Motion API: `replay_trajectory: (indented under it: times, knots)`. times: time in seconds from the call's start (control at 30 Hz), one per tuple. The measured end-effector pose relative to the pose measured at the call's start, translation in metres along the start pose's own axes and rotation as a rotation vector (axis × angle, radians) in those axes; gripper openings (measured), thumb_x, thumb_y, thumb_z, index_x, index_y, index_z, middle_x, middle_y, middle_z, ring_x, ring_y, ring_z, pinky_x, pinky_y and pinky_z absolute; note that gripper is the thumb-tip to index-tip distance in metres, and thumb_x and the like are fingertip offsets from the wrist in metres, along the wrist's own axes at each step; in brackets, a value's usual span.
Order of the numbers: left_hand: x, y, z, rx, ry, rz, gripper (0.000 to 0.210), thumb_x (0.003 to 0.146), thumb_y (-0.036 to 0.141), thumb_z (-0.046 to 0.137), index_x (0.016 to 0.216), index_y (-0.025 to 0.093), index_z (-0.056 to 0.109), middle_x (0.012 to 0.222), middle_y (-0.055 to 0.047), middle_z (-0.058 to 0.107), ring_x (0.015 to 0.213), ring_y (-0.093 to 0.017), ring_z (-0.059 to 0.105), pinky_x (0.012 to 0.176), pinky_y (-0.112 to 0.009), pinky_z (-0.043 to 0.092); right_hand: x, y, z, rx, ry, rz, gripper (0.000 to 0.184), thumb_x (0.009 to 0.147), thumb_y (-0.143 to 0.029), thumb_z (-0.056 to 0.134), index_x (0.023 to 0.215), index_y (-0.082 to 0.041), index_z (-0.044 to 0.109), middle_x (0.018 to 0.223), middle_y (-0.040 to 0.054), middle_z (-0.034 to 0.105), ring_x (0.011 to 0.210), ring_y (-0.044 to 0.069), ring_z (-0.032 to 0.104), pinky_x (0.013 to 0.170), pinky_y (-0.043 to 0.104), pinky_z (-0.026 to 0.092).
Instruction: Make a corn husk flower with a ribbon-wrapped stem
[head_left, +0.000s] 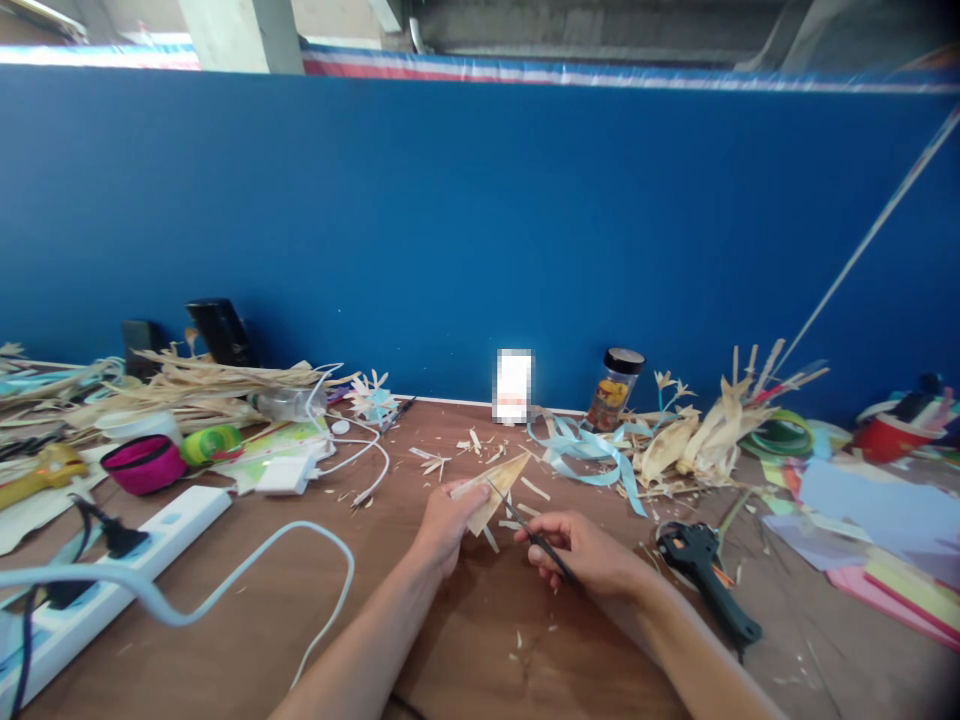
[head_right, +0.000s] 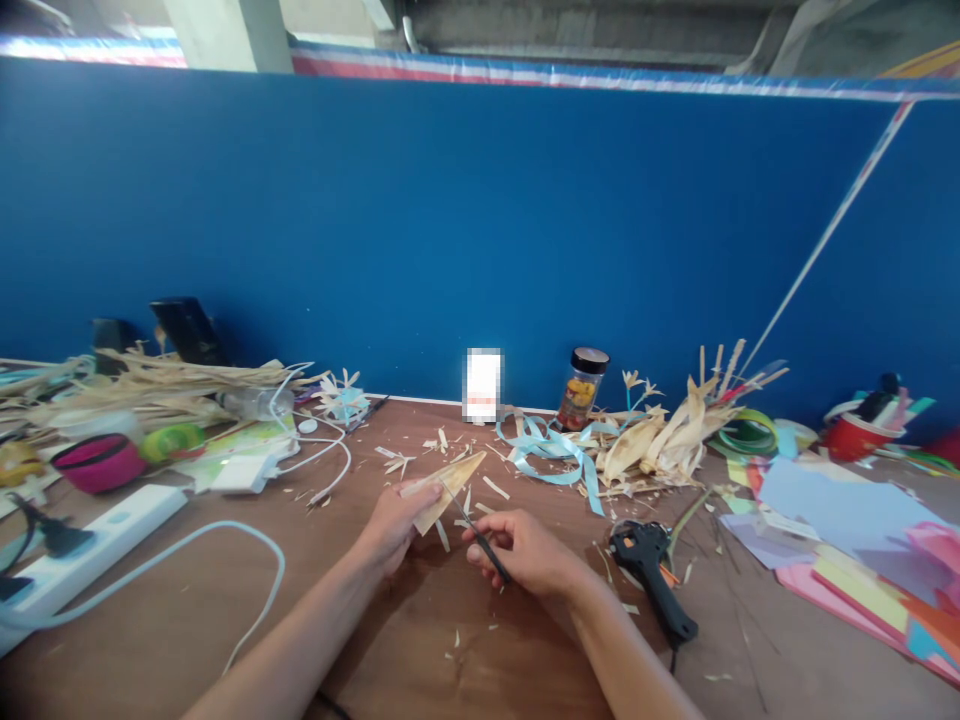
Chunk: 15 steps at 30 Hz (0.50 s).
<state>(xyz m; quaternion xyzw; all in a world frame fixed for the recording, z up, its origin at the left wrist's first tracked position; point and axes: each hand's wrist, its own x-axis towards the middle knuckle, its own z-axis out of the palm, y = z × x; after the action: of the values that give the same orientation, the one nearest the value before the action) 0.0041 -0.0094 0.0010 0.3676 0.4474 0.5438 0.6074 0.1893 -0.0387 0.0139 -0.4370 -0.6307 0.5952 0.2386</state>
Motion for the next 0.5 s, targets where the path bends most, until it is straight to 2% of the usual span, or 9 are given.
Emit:
replay_trajectory:
  times: [0.13,0.3,0.5]
  knots:
    - [0.0010,-0.0019,-0.0010,-0.018,-0.014,0.004,0.026,0.058,0.029,0.069,0.074,0.009,0.065,0.064,-0.008,0.064,0.053,-0.016,0.055,0.051,-0.027,0.040,0.0000,-0.0008,0.0006,0.011,0.001,0.013,0.035,0.069,-0.037,0.060,0.095,-0.014,0.057,0.059,-0.0021,0.051,0.050,0.008,0.047,0.050,0.021,0.044]
    - [0.0016,-0.0022,-0.0007,0.011,0.029,0.005,0.031,0.057,0.028,0.070,0.080,0.007,0.065,0.065,-0.008,0.064,0.053,-0.016,0.055,0.052,-0.027,0.039,0.0003,-0.0006,0.0018,-0.004,0.015,0.010,0.039,0.068,-0.042,0.060,0.095,-0.014,0.058,0.060,-0.0015,0.052,0.052,0.009,0.049,0.051,0.022,0.045]
    - [0.0004,-0.0006,0.0006,0.009,0.014,-0.007,0.028,0.057,0.029,0.070,0.074,0.008,0.064,0.063,-0.007,0.063,0.052,-0.013,0.053,0.050,-0.025,0.038,0.0013,0.0019,0.0004,-0.020,0.002,0.009,0.039,0.069,-0.042,0.059,0.096,-0.014,0.058,0.060,-0.0015,0.052,0.050,0.008,0.049,0.050,0.021,0.044]
